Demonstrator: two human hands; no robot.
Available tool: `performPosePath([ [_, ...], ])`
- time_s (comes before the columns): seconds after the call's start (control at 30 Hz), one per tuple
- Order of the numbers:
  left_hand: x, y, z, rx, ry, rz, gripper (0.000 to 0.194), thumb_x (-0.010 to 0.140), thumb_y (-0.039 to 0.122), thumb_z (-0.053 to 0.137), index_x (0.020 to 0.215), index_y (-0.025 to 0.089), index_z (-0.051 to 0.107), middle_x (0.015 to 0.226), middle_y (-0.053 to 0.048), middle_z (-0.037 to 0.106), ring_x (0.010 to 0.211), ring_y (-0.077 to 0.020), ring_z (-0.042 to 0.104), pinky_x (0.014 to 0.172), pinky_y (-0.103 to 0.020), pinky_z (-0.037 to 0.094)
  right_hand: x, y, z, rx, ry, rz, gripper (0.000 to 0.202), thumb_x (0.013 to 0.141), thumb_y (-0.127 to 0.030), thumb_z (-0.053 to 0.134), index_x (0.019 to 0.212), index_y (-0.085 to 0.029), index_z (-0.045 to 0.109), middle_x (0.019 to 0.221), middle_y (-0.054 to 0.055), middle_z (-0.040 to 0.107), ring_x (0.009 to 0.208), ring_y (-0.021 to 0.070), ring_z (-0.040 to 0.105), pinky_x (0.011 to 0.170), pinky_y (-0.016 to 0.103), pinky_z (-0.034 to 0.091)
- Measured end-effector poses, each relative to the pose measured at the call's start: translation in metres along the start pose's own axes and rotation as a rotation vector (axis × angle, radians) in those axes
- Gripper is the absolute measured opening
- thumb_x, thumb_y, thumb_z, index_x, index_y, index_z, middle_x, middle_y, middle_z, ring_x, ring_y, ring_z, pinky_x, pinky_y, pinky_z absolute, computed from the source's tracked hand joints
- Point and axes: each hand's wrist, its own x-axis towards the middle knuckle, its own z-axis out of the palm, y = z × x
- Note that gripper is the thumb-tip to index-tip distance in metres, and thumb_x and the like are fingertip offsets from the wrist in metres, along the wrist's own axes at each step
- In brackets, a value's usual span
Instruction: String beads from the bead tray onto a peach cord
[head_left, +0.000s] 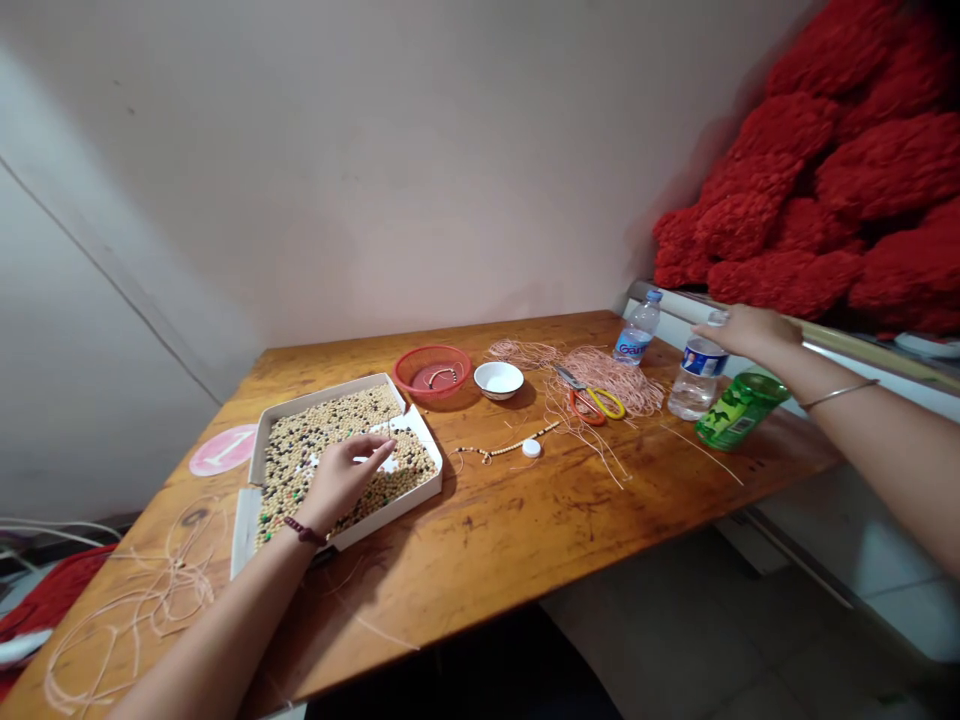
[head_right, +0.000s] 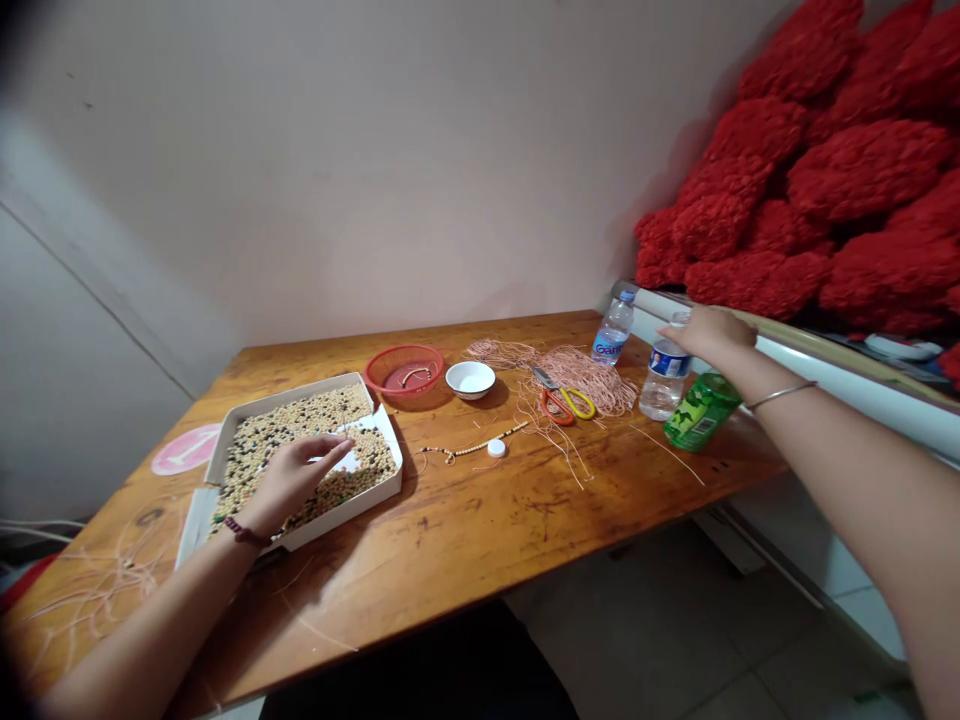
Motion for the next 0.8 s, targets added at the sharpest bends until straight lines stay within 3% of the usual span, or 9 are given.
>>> performPosePath([
  [0.03, 0.000, -0.001, 0.000, 0.003, 0.004, 0.007, 0.048, 0.076, 0.060, 0.054, 0.086, 0.016, 0.071, 0.087, -0.008, 0.073, 0.079, -0.0236, 0.065, 0.069, -0.029, 0.049, -0.005, -0.003, 0.000, 0.010, -0.059, -0.028, 0.064, 0.062, -0.059, 0.065, 0.097, -0.005, 0.068, 0.093, 0.027, 0.064, 0.076, 0.0248, 0.056, 0.060, 0.038, 0.028],
  [0.13, 0.001, -0.003, 0.001, 0.011, 0.004, 0.010, 0.049, 0.077, 0.060, 0.053, 0.086, 0.016, 0.071, 0.088, -0.008, 0.073, 0.080, -0.0235, 0.065, 0.071, -0.029, 0.049, -0.023, -0.013, 0.000, 0.104, -0.034, -0.099, 0.059, 0.059, -0.058, 0.067, 0.094, -0.010, 0.070, 0.085, 0.020, 0.066, 0.060, 0.0177, 0.048, 0.057, 0.035, 0.028],
  [0.23, 0.000, -0.003, 0.001, 0.010, 0.008, 0.012, 0.050, 0.078, 0.061, 0.052, 0.087, 0.016, 0.071, 0.087, -0.007, 0.073, 0.080, -0.0225, 0.065, 0.070, -0.028, 0.049, -0.043, -0.023, -0.005, 0.234, 0.107, -0.109, 0.053, 0.058, -0.055, 0.069, 0.089, -0.013, 0.072, 0.074, 0.015, 0.066, 0.053, 0.0155, 0.041, 0.055, 0.033, 0.028],
  [0.33, 0.000, -0.003, 0.001, 0.008, 0.020, 0.011, 0.048, 0.077, 0.060, 0.053, 0.087, 0.017, 0.071, 0.090, -0.007, 0.073, 0.081, -0.0222, 0.065, 0.071, -0.028, 0.048, -0.067, -0.035, -0.019, 0.335, 0.261, -0.196, 0.042, 0.061, -0.049, 0.072, 0.088, -0.016, 0.072, 0.064, 0.009, 0.063, 0.055, 0.0166, 0.043, 0.055, 0.031, 0.028],
  [0.47, 0.000, -0.002, 0.001, 0.006, 0.010, 0.015, 0.045, 0.078, 0.058, 0.054, 0.088, 0.018, 0.072, 0.091, -0.006, 0.073, 0.082, -0.0219, 0.066, 0.070, -0.027, 0.048, -0.107, -0.061, -0.052, 0.342, 0.481, -0.486, 0.030, 0.069, -0.045, 0.070, 0.083, -0.018, 0.071, 0.064, 0.007, 0.062, 0.062, 0.0185, 0.051, 0.058, 0.029, 0.031],
  [0.6, 0.000, -0.002, -0.001, 0.002, 0.004, 0.012, 0.045, 0.077, 0.058, 0.055, 0.088, 0.018, 0.072, 0.090, -0.007, 0.073, 0.082, -0.0227, 0.066, 0.070, -0.027, 0.049, -0.159, -0.090, -0.091, 0.391, 0.594, -0.722, 0.024, 0.075, -0.042, 0.067, 0.083, -0.020, 0.068, 0.064, 0.004, 0.061, 0.064, 0.0190, 0.053, 0.062, 0.030, 0.036],
  [0.8, 0.001, -0.003, -0.001, 0.032, 0.008, 0.040, 0.047, 0.078, 0.059, 0.052, 0.088, 0.018, 0.072, 0.089, -0.007, 0.073, 0.080, -0.0240, 0.066, 0.071, -0.030, 0.049, -0.228, -0.123, -0.153, 0.549, 0.467, -0.953, 0.018, 0.076, -0.037, 0.067, 0.088, -0.024, 0.065, 0.073, 0.003, 0.067, 0.068, 0.0198, 0.059, 0.064, 0.033, 0.044],
])
